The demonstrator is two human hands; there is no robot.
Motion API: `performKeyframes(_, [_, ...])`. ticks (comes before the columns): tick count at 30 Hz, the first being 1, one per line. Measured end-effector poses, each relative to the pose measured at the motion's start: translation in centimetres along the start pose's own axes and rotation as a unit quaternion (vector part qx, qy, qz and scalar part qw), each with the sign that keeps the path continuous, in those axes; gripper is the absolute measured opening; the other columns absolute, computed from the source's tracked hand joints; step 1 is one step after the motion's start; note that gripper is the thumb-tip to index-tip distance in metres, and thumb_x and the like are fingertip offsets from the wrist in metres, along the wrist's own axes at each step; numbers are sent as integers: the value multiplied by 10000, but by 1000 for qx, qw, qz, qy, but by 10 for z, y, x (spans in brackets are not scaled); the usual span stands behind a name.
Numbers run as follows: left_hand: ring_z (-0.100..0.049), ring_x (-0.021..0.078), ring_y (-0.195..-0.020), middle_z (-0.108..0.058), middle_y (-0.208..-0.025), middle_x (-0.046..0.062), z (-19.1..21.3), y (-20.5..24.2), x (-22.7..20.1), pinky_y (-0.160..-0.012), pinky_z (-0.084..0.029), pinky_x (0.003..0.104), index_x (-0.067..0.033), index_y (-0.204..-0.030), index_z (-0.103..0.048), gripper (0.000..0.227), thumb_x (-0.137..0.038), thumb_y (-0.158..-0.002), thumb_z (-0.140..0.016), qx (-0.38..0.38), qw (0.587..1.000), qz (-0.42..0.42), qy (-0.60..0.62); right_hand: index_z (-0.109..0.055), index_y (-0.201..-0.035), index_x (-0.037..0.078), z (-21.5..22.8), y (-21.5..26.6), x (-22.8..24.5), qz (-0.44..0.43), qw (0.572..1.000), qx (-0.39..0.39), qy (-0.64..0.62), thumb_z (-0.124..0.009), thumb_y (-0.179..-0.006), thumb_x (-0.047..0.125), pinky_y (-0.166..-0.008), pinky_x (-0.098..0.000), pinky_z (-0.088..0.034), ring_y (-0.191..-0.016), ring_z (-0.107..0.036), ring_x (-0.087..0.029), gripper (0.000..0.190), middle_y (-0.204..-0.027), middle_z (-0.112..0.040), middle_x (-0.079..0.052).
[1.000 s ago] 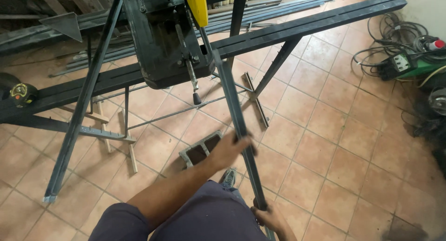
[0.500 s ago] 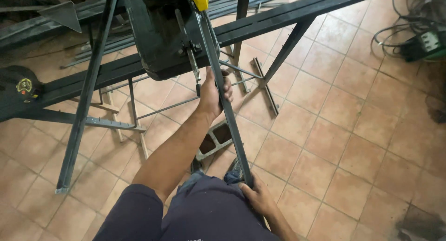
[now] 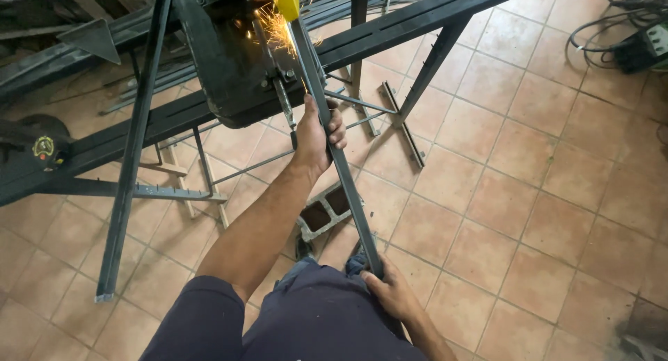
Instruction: Cutting metal bars into smaller sections using a chop saw on a workbench
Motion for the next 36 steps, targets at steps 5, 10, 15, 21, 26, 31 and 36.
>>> performKeyframes(5, [-299, 104, -431, -341, -600, -21, 2, -2, 3, -406, -275, 273, -119, -1000, -517, 537, -623, -1040, -339, 0, 1000, 2, 4, -612, -962, 148, 3, 4, 12, -13, 1000, 11, -8, -643, -911, 189, -704, -292, -432, -742, -512, -117, 73, -809, -553, 10])
performKeyframes(10, [-281, 104, -430, -322, -601, -28, 6, -6, 9, -406, -264, 275, -135, -999, -525, 534, -643, -1026, -361, -3, 1000, 7, 10, -622, -992, 126, 4, 5, 7, 7, 999, 17, -36, -647, -925, 179, -725, -297, -440, -778, -514, -128, 89, -857, -555, 4])
performKeyframes(15, [-303, 102, -436, -348, -593, -24, -8, 3, -4, -406, -269, 270, -113, -989, -530, 539, -593, -1071, -300, -32, 999, 13, -9, -651, -1134, 122, 6, 7, 24, -27, 1000, 5, 4, -647, -926, 226, -815, -287, -451, -843, -549, -136, 233, -900, -581, 5])
performKeyframes(21, [-282, 96, -420, -330, -585, -28, -1, -8, 2, -389, -249, 262, -122, -957, -542, 543, -608, -1058, -324, -20, 1000, 5, 16, -649, -1099, 100, 8, 6, 18, -14, 1000, -8, -10, -671, -917, 199, -807, -289, -454, -846, -539, -132, 209, -896, -578, 3])
performKeyframes(26, [-278, 100, -417, -325, -577, -31, -1, -7, 3, -390, -251, 269, -121, -959, -532, 553, -618, -1058, -310, -21, 1000, 15, 13, -629, -1002, 131, 9, 10, 22, -24, 999, 0, -22, -668, -919, 170, -714, -285, -447, -766, -518, -116, 100, -849, -556, 7])
performKeyframes(31, [-273, 95, -421, -314, -586, -32, 3, -15, 4, -391, -247, 261, -121, -961, -544, 550, -626, -1043, -341, -23, 1000, 5, 15, -653, -1303, 95, 9, 4, 22, -5, 1000, -1, -24, -642, -873, 194, -868, -269, -449, -912, -556, -121, 441, -1028, -646, -4])
performKeyframes(36, [-271, 97, -410, -310, -580, -36, 3, -10, 7, -380, -242, 263, -139, -946, -531, 546, -635, -1047, -325, -27, 999, 18, 15, -663, -1301, 142, 10, 9, 19, -25, 999, -14, 37, -676, -866, 234, -881, -288, -470, -915, -579, -135, 444, -986, -654, 4])
Point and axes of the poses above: each hand's wrist, its own y-axis away from the middle knuckle, its own z-axis out of the back of the hand, x = y × z, the point moved 4 cm from there along -y, towards the middle knuckle
